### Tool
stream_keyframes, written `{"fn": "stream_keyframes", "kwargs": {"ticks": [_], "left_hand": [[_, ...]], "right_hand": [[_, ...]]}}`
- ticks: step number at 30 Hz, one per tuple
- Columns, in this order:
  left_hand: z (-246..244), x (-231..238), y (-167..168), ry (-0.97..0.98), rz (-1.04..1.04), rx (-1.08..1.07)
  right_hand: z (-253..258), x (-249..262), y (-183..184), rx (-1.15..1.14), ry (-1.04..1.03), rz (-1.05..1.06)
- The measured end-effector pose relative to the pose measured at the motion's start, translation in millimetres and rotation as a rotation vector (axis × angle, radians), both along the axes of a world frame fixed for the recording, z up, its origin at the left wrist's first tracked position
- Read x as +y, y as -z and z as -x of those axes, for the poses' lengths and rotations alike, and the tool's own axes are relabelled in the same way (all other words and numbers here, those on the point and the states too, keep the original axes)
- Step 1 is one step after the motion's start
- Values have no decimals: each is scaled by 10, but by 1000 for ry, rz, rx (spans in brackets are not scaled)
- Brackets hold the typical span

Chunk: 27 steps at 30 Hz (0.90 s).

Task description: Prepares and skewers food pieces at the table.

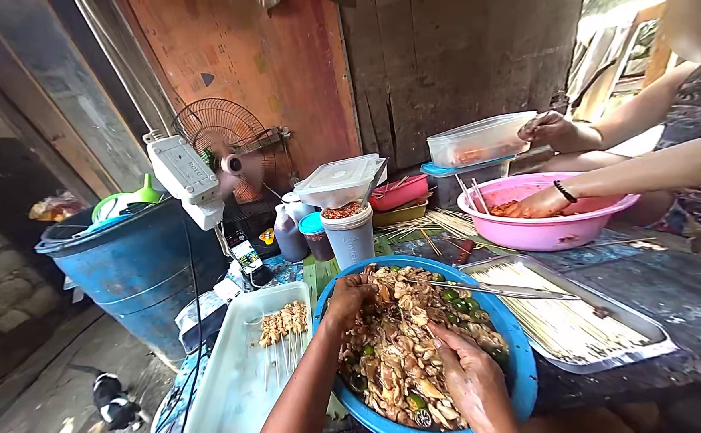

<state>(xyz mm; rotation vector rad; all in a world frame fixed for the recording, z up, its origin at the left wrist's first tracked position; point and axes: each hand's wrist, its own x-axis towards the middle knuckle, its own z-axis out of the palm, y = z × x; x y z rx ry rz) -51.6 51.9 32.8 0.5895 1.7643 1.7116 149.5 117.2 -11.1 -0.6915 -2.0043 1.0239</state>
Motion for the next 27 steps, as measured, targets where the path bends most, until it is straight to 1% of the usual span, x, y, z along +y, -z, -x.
{"fn": "stream_keyframes", "kwargs": {"ticks": [2, 4, 5, 6, 8, 9, 10, 12, 14, 17, 18, 20, 21, 23, 24, 25, 27], "left_hand": [[-6, -1, -38, -48, -43, -80], [-7, -3, -40, -71, -63, -96], [-6, -12, -32, -64, -36, -37], [-2, -28, -18, -35, 28, 87], [-24, -39, -31, 72, 248, 426], [-84, -22, -65, 126, 332, 542], [-168, 4, -95, 189, 353, 597], [-328, 89, -111, 349, 357, 638], [-424, 233, -78, 481, 470, 722], [-472, 396, -1, 544, 629, 797], [-450, 407, 10, 529, 627, 779], [-366, 380, 28, 458, 500, 665], [-331, 340, 40, 396, 385, 537], [-277, 266, 44, 254, 155, 194], [-241, 240, 33, 188, 74, 42], [-208, 217, 22, 125, 18, -60], [-141, 173, 3, 50, -56, -165]], "right_hand": [[-5, -10, -17, -25, -18, -8], [-8, -11, -14, -18, -12, -4], [-8, -11, -3, 10, 7, -1], [-9, -10, 10, 52, 35, -1], [-11, -2, 20, 152, 97, 8], [-15, 4, 21, 188, 123, 17], [-13, 7, 26, 212, 141, 33], [-13, 6, 34, 217, 142, 44], [-9, 6, 39, 209, 135, 27], [-16, 9, 25, 195, 136, 37], [-17, 6, 16, 195, 141, 50], [-13, 13, 15, 202, 152, 61], [-14, 16, 17, 196, 150, 60], [-19, 22, 30, 148, 110, 62], [-19, 23, 32, 112, 80, 63], [-18, 21, 27, 78, 54, 58], [-14, 7, 0, 19, 17, 25]]}}
